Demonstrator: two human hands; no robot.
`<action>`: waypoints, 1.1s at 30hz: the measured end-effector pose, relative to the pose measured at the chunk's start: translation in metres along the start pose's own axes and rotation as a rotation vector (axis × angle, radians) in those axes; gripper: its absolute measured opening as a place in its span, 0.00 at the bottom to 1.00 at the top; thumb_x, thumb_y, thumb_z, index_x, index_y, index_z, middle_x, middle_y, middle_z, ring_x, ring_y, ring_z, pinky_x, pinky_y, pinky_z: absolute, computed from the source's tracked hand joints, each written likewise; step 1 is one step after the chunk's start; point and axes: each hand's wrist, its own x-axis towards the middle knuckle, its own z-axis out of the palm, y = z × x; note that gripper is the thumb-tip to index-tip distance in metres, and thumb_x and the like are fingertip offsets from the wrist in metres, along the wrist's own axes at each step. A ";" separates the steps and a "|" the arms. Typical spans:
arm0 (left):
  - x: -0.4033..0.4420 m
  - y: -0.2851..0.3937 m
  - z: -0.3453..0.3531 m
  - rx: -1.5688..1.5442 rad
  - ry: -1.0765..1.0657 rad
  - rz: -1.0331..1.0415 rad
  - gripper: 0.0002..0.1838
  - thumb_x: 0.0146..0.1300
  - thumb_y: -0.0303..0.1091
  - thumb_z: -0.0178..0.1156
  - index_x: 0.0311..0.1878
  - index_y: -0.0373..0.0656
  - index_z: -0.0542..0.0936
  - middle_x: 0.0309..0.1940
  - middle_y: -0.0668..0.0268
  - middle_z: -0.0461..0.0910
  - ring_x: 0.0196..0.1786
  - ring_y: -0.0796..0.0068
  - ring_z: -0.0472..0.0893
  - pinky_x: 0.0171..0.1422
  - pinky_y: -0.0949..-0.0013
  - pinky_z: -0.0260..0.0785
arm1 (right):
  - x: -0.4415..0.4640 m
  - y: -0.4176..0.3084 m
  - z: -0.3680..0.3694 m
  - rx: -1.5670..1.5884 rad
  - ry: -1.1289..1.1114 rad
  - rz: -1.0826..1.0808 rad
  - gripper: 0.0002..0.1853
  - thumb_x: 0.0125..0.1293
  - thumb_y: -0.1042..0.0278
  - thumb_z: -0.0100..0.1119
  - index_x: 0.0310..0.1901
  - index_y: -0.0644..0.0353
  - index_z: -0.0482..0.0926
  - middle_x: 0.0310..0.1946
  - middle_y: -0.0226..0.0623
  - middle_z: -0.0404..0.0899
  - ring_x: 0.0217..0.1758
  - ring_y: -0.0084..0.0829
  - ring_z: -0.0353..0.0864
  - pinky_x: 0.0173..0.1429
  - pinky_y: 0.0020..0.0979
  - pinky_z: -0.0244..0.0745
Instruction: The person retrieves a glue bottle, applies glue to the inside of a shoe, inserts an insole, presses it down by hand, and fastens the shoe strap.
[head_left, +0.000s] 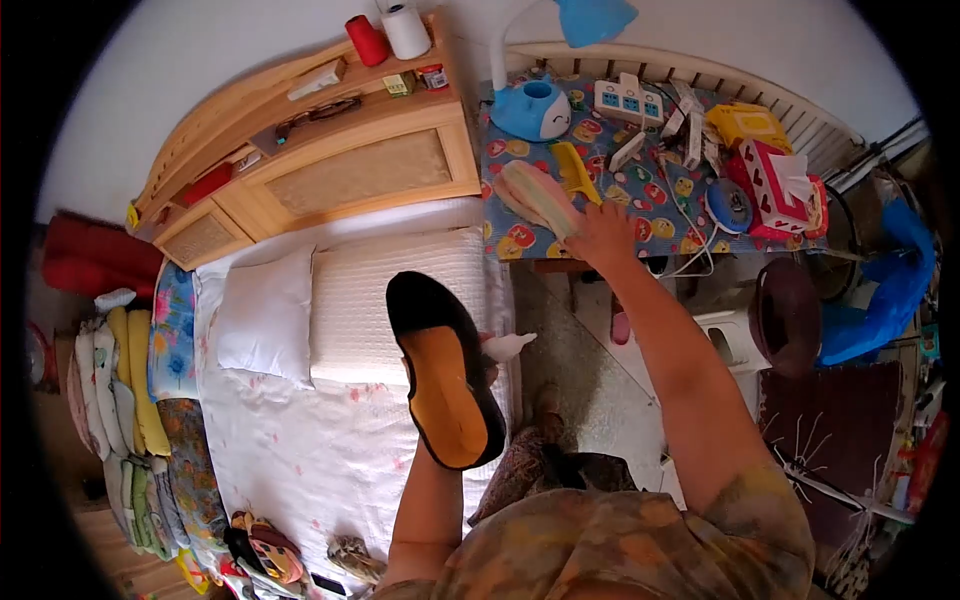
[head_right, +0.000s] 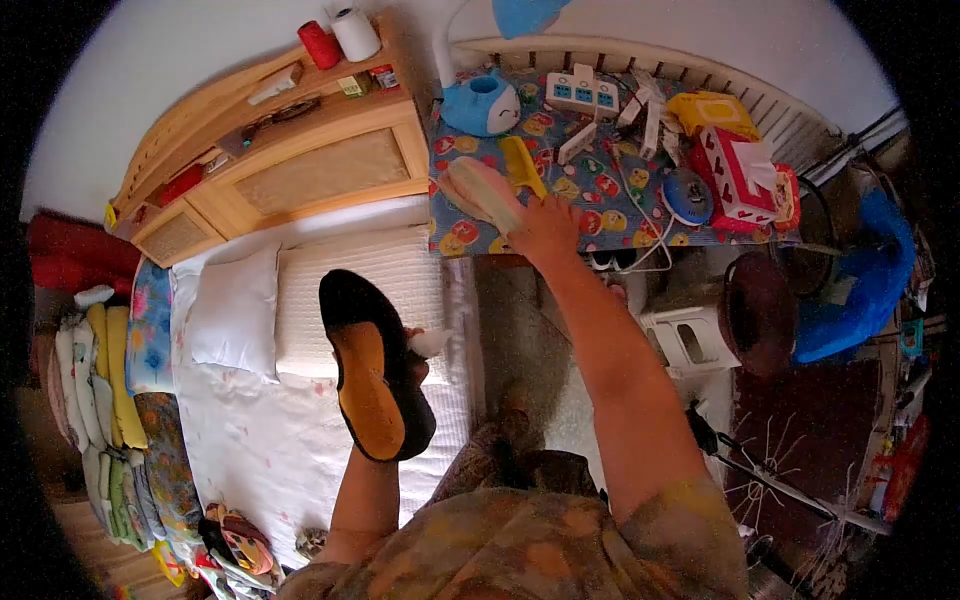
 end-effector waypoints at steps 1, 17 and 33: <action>0.007 -0.002 0.004 -0.015 -0.035 -0.010 0.30 0.58 0.57 0.45 0.53 0.39 0.67 0.46 0.53 0.71 0.39 0.65 0.73 0.36 0.70 0.69 | 0.004 -0.001 -0.005 -0.036 -0.132 0.039 0.28 0.41 0.52 0.61 0.44 0.59 0.71 0.42 0.41 0.67 0.50 0.41 0.63 0.52 0.43 0.58; 0.075 -0.036 -0.030 -0.269 -0.458 -0.474 0.40 0.52 0.65 0.46 0.56 0.39 0.62 0.51 0.48 0.66 0.39 0.54 0.74 0.41 0.58 0.71 | -0.064 0.007 0.013 0.477 0.144 0.152 0.16 0.46 0.67 0.61 0.37 0.62 0.72 0.35 0.43 0.67 0.38 0.39 0.69 0.42 0.36 0.68; 0.053 -0.177 -0.091 0.308 -0.983 -0.896 0.33 0.58 0.60 0.43 0.57 0.43 0.62 0.49 0.60 0.70 0.45 0.66 0.73 0.44 0.65 0.70 | -0.355 -0.004 0.133 1.355 0.514 0.555 0.21 0.57 0.76 0.48 0.54 0.58 0.63 0.39 0.33 0.71 0.40 0.25 0.71 0.44 0.26 0.67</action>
